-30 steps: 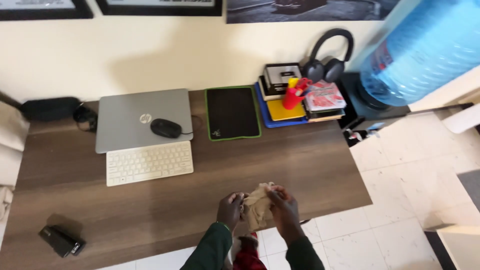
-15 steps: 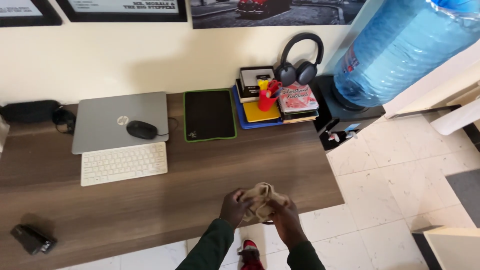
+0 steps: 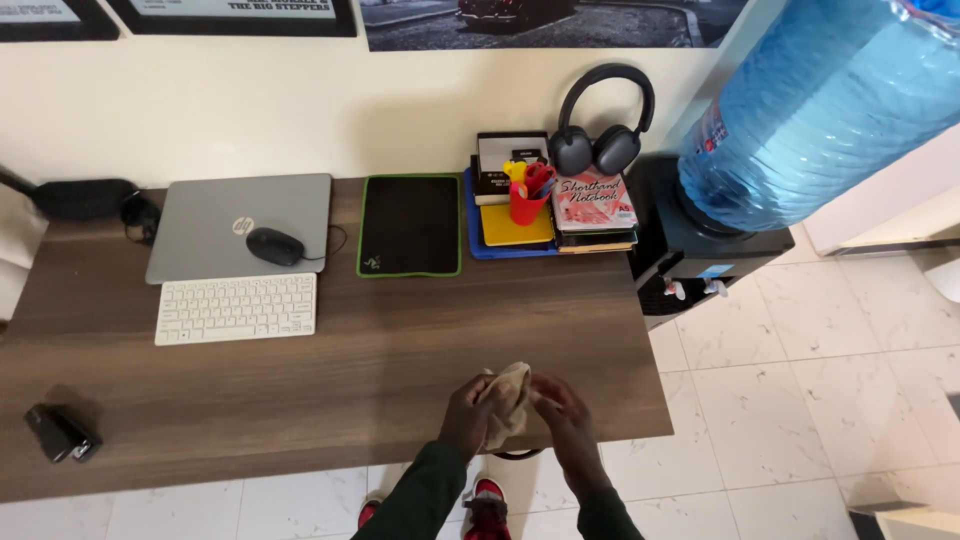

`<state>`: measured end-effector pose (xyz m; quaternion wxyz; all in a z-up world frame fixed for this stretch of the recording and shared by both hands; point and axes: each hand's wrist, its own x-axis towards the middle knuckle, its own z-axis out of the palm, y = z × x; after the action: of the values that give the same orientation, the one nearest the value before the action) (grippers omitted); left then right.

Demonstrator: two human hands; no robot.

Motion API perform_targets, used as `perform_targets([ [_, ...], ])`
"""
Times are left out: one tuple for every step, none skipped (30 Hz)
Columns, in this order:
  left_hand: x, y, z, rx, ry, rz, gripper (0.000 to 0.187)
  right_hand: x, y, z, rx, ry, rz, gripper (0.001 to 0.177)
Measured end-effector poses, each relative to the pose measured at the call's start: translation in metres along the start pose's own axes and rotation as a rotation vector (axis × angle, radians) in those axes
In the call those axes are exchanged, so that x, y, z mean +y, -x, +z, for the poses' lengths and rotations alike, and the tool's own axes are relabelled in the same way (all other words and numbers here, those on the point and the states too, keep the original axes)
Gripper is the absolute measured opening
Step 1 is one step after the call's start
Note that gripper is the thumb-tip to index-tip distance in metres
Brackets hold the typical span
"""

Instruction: The recorder cleans various office supplies, a keyboard, and a laptop on a desk using a cloth and a spray bottle.

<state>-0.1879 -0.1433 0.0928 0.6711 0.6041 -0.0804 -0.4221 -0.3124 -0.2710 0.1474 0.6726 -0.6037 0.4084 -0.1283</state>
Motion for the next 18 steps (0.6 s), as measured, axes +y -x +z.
perform_targets([
  [0.007,0.003,0.003,0.008,-0.001,-0.001,0.029,-0.006,0.000,0.001,-0.008,-0.001,0.003,0.052],
  [0.015,0.005,0.007,0.014,-0.056,-0.046,0.031,-0.012,-0.001,0.002,-0.065,-0.044,0.044,0.048],
  [0.023,0.008,0.010,0.018,-0.111,-0.092,0.033,-0.018,-0.001,0.003,-0.122,-0.088,0.085,0.045],
  [0.019,0.004,0.008,0.026,-0.112,-0.087,0.033,-0.006,-0.009,-0.001,-0.130,-0.089,0.081,0.045],
  [0.015,0.000,0.006,-0.009,-0.058,0.000,0.033,0.007,-0.017,-0.005,-0.160,-0.175,0.097,0.044],
  [0.012,-0.003,0.003,-0.044,-0.005,0.085,0.035,0.019,-0.024,-0.008,-0.191,-0.261,0.116,0.043],
  [0.024,0.000,0.002,-0.036,-0.006,0.088,0.035,0.036,-0.036,-0.016,-0.199,-0.261,0.115,0.043],
  [0.037,0.003,0.001,0.043,-0.042,0.061,0.035,0.053,-0.047,-0.024,-0.212,-0.104,0.072,0.037],
  [0.049,0.006,0.001,0.122,-0.077,0.032,0.035,0.070,-0.059,-0.032,-0.224,0.054,0.028,0.032],
  [0.052,0.005,-0.002,0.127,-0.078,0.034,0.035,0.072,-0.064,-0.037,-0.229,0.053,0.026,0.032],
  [0.055,0.004,-0.006,0.129,-0.163,0.078,0.033,0.074,-0.069,-0.042,-0.158,0.209,-0.043,0.029],
  [0.059,0.001,-0.009,0.128,-0.248,0.122,0.031,0.076,-0.075,-0.047,-0.083,0.364,-0.114,0.025],
  [0.065,-0.001,-0.012,0.130,-0.249,0.125,0.031,0.058,-0.073,-0.052,-0.085,0.363,-0.118,0.025],
  [0.068,-0.002,-0.013,0.157,-0.330,0.203,0.031,0.042,-0.069,-0.059,-0.107,0.247,-0.139,0.025],
  [0.072,-0.003,-0.014,0.183,-0.411,0.281,0.032,0.025,-0.065,-0.066,-0.129,0.131,-0.159,0.026],
  [0.086,0.001,-0.010,0.183,-0.410,0.282,0.032,0.020,-0.068,-0.072,-0.129,0.131,-0.159,0.026],
  [0.100,0.005,-0.006,0.177,-0.501,0.159,0.028,0.015,-0.070,-0.077,-0.143,0.117,-0.184,0.025],
  [0.115,0.009,-0.002,0.170,-0.592,0.037,0.025,0.010,-0.073,-0.082,-0.156,0.103,-0.210,0.026],
])
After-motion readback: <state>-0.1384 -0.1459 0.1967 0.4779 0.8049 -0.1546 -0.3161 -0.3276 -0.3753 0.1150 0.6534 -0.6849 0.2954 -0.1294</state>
